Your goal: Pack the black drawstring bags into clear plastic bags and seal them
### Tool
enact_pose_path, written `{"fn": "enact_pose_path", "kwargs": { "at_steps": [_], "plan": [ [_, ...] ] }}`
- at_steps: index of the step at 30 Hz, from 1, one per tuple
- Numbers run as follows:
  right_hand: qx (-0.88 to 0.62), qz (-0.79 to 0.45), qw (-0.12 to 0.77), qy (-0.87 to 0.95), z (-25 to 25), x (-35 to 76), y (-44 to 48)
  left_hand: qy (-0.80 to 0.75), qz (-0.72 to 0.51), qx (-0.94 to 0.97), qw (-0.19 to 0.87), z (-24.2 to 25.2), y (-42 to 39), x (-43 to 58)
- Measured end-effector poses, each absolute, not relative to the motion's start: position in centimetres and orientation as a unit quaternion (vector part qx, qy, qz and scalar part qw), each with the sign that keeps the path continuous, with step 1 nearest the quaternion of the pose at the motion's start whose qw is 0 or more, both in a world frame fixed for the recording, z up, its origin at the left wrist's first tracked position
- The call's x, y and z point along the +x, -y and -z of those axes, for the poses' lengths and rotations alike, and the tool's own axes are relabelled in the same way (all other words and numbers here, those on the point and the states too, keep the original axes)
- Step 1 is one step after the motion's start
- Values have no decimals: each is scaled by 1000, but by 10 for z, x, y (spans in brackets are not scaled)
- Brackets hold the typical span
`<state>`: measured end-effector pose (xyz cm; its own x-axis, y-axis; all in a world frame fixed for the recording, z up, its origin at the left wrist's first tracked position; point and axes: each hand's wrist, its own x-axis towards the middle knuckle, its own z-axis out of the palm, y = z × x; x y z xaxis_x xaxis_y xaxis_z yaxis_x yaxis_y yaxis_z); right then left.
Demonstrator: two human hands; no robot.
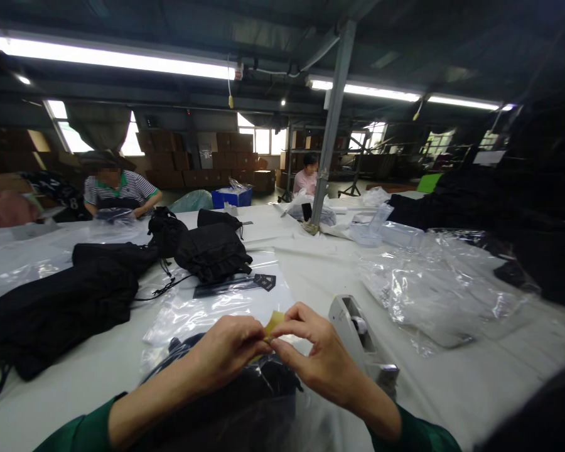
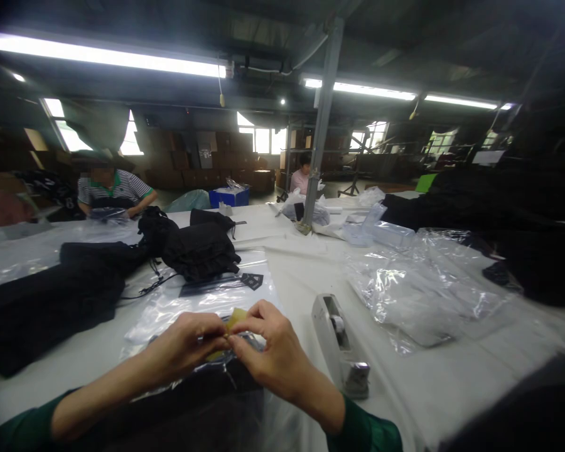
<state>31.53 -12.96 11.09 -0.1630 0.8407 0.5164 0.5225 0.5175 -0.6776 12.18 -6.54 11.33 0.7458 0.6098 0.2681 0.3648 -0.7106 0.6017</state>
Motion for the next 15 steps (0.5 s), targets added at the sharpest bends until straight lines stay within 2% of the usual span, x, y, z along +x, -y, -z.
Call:
{"fn": "enact_pose_path", "kwargs": {
  "at_steps": [3, 7, 12, 15],
  "plan": [
    [-470, -175, 423, 755, -116, 317, 131, -259, -207, 908, 257, -111, 65, 120],
    [-476, -190, 404, 758, -120, 318, 131, -315, -174, 895, 264, -106, 62, 115],
    [-492, -266, 428, 710, -117, 315, 127, -344, -125, 800, 476, -100, 64, 100],
    [-506, -321, 448, 663, -112, 313, 124, -363, -140, 742, 546, -92, 77, 74]
  ]
}}
